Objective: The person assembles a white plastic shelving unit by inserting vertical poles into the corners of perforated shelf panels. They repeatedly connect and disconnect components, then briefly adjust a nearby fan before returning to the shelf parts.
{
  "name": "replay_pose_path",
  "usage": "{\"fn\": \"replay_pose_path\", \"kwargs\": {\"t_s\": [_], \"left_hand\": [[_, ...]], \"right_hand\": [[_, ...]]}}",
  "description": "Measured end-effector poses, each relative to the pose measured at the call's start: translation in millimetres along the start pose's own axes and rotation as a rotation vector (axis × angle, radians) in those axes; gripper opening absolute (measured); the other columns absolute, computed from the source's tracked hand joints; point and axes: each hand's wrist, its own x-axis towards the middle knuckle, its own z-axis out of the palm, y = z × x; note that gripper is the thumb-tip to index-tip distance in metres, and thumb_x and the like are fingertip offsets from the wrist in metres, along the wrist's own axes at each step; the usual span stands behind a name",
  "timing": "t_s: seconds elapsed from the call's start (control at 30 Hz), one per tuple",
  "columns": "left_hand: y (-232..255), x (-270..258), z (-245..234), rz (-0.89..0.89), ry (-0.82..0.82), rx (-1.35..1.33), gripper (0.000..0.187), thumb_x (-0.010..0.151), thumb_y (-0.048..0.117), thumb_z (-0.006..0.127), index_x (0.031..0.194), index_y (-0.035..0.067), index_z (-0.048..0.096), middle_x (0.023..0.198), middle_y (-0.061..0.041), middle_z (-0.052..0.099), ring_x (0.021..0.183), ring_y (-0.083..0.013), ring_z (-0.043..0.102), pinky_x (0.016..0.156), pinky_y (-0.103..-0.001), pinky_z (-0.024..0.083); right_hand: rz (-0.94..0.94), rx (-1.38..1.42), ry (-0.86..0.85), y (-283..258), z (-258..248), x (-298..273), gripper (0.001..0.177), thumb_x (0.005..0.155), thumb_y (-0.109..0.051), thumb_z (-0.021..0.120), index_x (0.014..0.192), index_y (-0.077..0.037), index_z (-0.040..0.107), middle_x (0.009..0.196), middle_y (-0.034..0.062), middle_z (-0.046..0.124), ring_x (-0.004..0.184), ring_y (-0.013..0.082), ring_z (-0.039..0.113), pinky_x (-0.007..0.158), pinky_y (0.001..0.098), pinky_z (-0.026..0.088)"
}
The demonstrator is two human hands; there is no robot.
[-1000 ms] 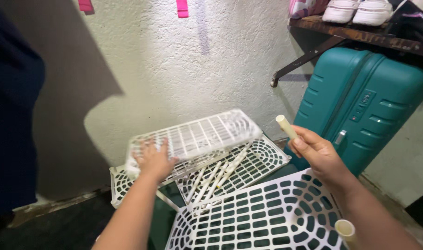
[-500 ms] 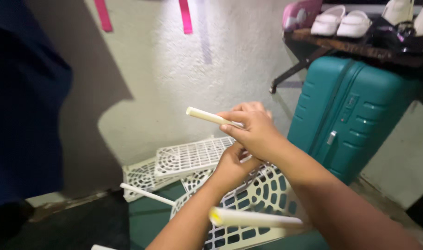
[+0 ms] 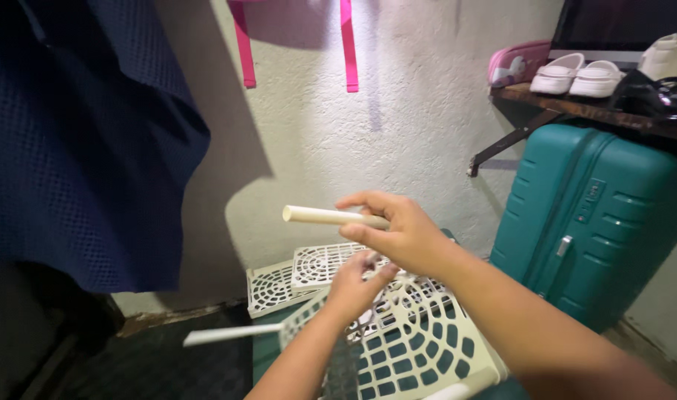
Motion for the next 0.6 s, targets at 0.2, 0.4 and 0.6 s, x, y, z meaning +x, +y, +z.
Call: {"fn": "replay_pose_path", "kwargs": {"t_s": [0.2,0.4,0.6], "left_hand": [[17,-1,-16,-0.051,0.143,0.105,0.068,0.074,0.063,0.074,0.119,0.013,0.069,0.106,-0.016,0.073,0.101,-0.0344,0.069,0.088,-0.046,0.052],[22,-6,-35,-0.085,0.224,0.071,0.048,0.071,0.054,0.076,0.095,0.013,0.072,0.084,-0.015,0.074,0.081,-0.0341,0.072,0.072,-0.045,0.055],[52,-6,-78,-0.247,0.295,0.168,0.061,0.070,0.067,0.078,0.083,0.008,0.067,0.078,-0.017,0.071,0.076,-0.0356,0.070,0.068,-0.047,0.051]], "right_hand": [[-0.106,-0.382,0.229,14,2,-1,0.036,0.093,-0.028,0.074,0.067,-0.003,0.070,0.052,0.0137,0.052,0.048,0.0189,0.047,0.048,0.0364,0.039],[-0.255,-0.560,-0.187,4,-12,3,0.038,0.084,-0.028,0.079,0.060,-0.003,0.066,0.055,0.0132,0.058,0.052,0.0277,0.059,0.055,0.0407,0.047],[-0.538,-0.528,0.144,-4,-31,5,0.039,0.084,-0.018,0.074,0.119,-0.004,0.067,0.121,0.0186,0.061,0.116,0.0300,0.057,0.099,0.0382,0.046]]}}
